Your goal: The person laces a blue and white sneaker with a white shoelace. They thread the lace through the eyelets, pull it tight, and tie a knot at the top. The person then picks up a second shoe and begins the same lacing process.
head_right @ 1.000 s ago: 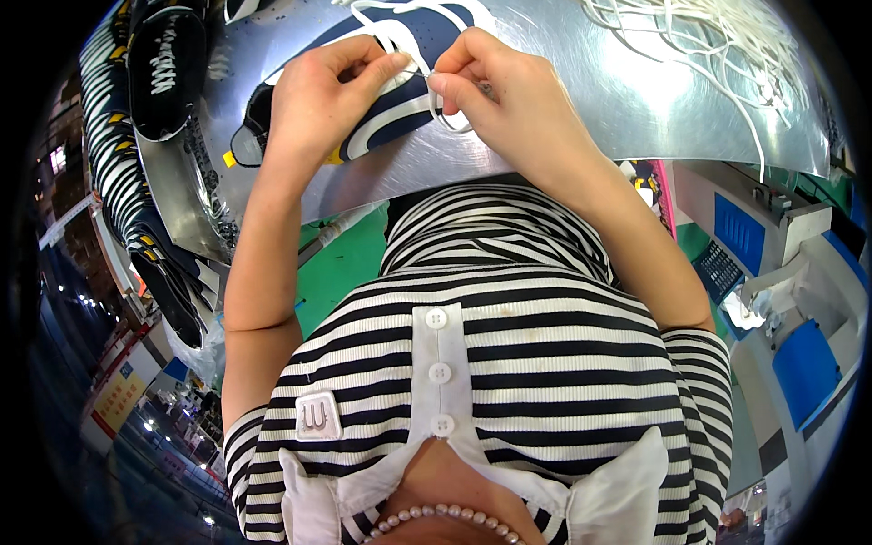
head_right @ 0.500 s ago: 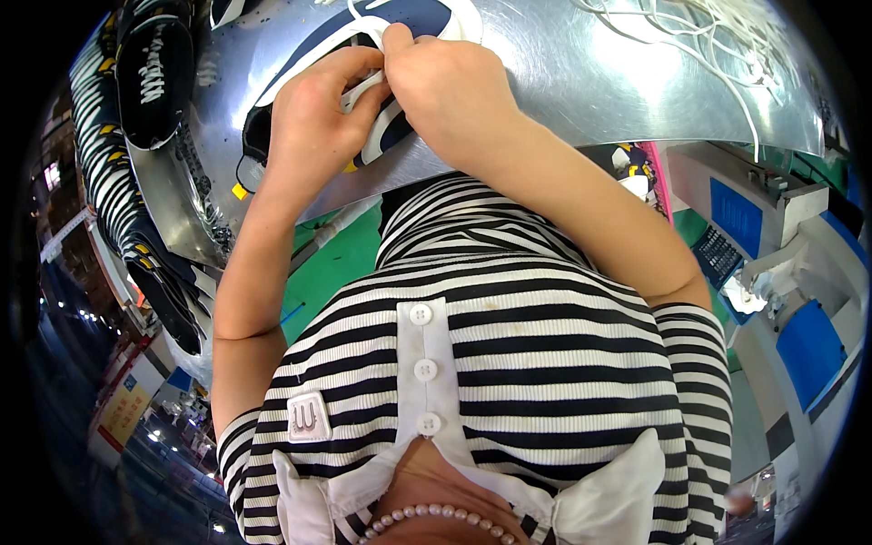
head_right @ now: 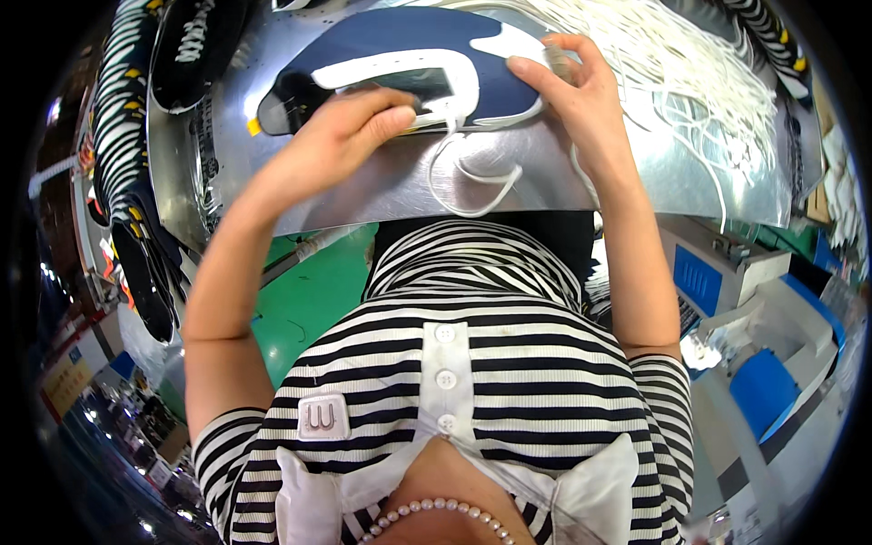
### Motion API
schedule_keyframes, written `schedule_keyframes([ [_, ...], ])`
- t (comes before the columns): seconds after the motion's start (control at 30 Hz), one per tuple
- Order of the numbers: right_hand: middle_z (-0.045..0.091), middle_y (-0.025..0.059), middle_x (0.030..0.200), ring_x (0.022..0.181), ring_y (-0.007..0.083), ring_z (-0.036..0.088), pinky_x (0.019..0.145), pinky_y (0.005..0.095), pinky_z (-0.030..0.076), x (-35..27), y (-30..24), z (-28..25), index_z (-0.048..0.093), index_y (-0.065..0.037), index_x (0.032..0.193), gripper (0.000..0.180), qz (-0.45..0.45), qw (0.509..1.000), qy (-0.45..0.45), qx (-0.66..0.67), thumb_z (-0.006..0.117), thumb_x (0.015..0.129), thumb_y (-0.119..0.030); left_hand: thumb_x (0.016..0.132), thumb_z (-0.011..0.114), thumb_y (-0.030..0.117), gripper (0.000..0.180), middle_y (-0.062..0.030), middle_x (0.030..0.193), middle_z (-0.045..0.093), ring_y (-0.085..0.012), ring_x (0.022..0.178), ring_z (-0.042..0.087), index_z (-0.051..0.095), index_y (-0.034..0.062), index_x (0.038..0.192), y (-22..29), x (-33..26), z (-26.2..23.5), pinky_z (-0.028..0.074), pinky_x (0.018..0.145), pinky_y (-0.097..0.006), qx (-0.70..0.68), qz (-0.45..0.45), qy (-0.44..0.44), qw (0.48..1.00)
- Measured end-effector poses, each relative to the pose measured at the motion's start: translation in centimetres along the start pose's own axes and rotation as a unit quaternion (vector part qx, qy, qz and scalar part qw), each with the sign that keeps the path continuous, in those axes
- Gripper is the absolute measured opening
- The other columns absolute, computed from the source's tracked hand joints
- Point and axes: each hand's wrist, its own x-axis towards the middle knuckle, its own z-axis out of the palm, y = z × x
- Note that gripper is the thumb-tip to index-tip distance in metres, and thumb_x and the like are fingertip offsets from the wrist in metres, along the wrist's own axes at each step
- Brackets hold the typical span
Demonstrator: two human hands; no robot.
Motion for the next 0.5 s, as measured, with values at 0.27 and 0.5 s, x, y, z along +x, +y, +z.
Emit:
schedule_keyframes([
  [0.27,0.068,0.0119,0.096,0.084,0.0144,0.065,0.074,0.0255,0.053,-0.5,0.6,2.3,0.053,-0.001,0.117,0.043,-0.065,0.997,0.035,0.02,0.077,0.083,-0.01,0.084,0.073,0.034,0.028,-0.0001,0.099,0.068,-0.0116,0.098,0.058,0.073,0.0089,0.097,1.5,1.9,-0.3,0.042,0.089,-0.025,-0.262,-0.328,-0.109,0.901],
  [0.5,0.067,0.0112,0.093,0.077,0.013,0.064,0.065,0.0245,0.051,-1.0,0.2,1.7,0.053,0.0,0.114,0.038,0.045,0.994,0.075,0.066,0.075,0.085,-0.013,0.082,0.068,0.017,0.018,-0.0085,0.078,0.071,-0.0165,0.071,0.064,0.073,0.0009,0.09,-0.3,1.0,0.9,0.05,0.069,-0.031,0.006,-0.134,0.109,0.985],
])
